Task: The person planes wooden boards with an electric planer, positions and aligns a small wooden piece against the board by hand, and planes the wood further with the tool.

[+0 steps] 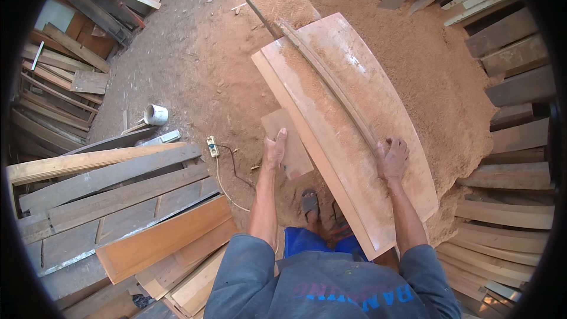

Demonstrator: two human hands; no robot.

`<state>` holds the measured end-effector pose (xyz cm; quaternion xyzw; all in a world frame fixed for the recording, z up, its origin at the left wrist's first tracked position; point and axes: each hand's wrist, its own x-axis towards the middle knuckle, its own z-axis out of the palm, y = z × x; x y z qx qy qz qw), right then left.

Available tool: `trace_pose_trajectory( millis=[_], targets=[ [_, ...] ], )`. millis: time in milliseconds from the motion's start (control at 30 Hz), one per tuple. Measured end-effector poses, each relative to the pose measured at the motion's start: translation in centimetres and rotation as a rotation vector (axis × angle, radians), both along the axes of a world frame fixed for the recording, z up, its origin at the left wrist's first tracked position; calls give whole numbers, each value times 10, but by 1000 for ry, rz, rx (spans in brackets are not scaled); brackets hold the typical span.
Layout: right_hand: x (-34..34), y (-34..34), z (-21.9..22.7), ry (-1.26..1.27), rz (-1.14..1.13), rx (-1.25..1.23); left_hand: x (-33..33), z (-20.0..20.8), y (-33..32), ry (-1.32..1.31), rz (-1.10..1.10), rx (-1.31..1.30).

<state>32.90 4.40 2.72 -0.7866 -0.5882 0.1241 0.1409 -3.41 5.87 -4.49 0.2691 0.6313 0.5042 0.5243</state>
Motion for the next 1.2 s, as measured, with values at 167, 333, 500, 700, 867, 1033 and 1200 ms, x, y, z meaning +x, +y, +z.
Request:
trace_pose_trajectory(
  millis=[167,333,500,700,867,1033,1200],
  targets=[
    [7,-2,-8,-1,-8,-15,-9,1,-40,5,-123,-64],
    [7,-2,-5,19,17,-8,-25,-5,-14,-86,81,1],
    [10,-3,-10,-2,23,-25,-57,6,101,77,71,20],
    [-1,0,3,-40,-16,-113,-93,6,169,61,38,2],
    [1,4,8,-41,-21,-147,-89,5,168,-64,29,11],
    [-2,3,-1,-53,-10,-109,-81,-12,143,38,61,108],
    [-1,-2,-4,-62,20,-57,-65,-6,120,25,52,244]
  ],
)
